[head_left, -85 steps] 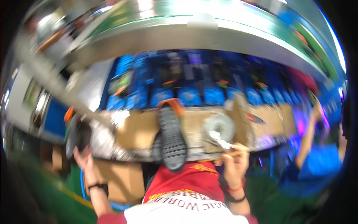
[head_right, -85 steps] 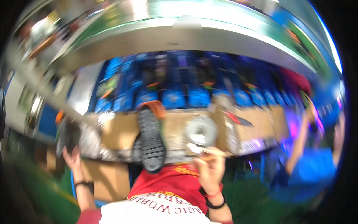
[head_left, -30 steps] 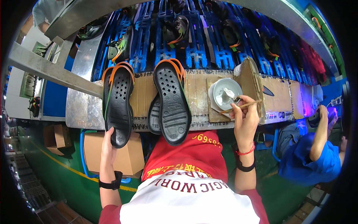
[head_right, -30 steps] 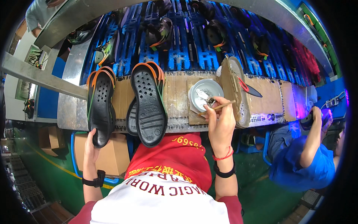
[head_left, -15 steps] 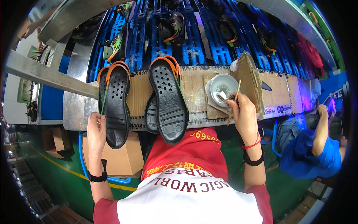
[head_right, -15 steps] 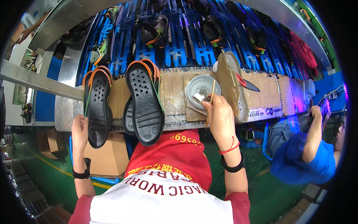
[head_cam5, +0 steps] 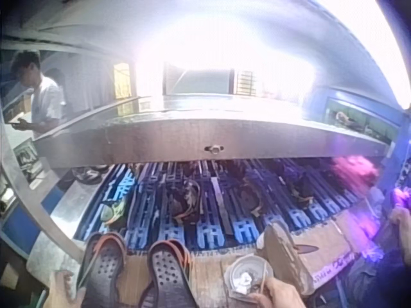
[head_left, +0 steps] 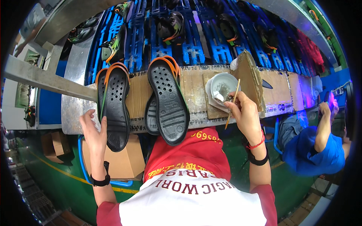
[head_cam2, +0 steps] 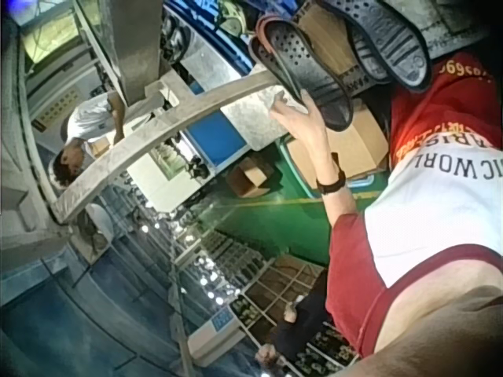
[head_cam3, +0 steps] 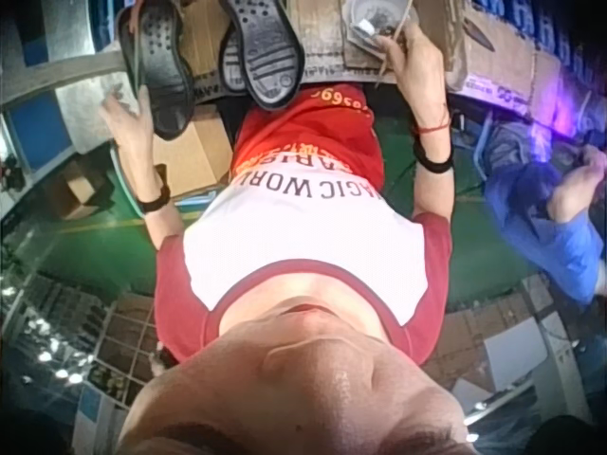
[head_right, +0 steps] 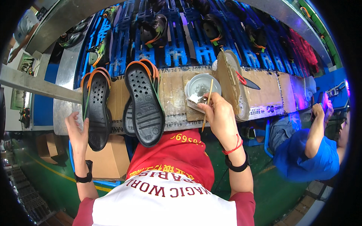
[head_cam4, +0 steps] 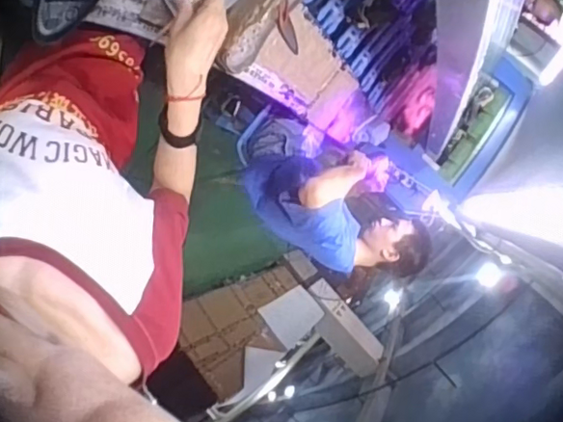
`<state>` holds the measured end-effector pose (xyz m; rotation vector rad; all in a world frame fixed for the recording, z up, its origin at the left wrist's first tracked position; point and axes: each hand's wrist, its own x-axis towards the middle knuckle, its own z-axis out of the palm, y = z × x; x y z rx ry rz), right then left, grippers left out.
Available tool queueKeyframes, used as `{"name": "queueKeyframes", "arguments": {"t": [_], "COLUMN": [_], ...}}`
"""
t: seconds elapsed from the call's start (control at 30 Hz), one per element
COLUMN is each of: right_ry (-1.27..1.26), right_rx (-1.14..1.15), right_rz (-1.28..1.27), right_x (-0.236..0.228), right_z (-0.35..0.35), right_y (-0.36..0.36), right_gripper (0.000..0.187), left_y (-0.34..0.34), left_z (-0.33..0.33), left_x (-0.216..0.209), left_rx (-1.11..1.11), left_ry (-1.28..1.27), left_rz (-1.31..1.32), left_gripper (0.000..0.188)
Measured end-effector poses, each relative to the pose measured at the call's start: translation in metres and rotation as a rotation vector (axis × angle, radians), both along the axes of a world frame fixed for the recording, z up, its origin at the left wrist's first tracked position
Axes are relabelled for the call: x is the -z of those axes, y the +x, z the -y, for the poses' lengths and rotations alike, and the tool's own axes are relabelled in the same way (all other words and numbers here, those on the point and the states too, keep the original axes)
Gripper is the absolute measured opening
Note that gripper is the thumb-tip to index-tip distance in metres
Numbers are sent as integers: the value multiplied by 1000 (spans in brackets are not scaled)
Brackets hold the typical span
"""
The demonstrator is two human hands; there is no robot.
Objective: Applying glue to shoe soles and components using a small brush.
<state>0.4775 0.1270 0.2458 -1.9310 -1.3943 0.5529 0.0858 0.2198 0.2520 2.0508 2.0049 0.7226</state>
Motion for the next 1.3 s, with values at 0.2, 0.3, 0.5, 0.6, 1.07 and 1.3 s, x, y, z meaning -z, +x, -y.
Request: {"name": "queueKeyframes", "arguments": {"t": [0.2,0.3,0.5,0.6,1.07,1.3], "right_ry": [-70,-77,-19,23,6,8], "right_rx": [-66,-103,-264,-290,-166,327], "right_rz": [-135,-238,-256,-259,-350,-181], "right_x": [-18,-28,-36,-38,-62,-74], "right_z": [3,4,8,8,28,80], "right_y": [-8,-18,-32,-37,-20,83], "right_gripper": [25,24,28,27,26,19], "left_y": [78,121,159,160,154,113], "left_z": [3,-2,-5,-4,1,3], "left_x": [-57,-64,-54,-51,-65,-65], "left_rx": [619,905,1091,1107,1015,769], "left_ry": [163,115,11,-44,11,-44], "left_rz": [89,148,227,250,254,246], "left_gripper": [19,28,42,43,61,47]}}
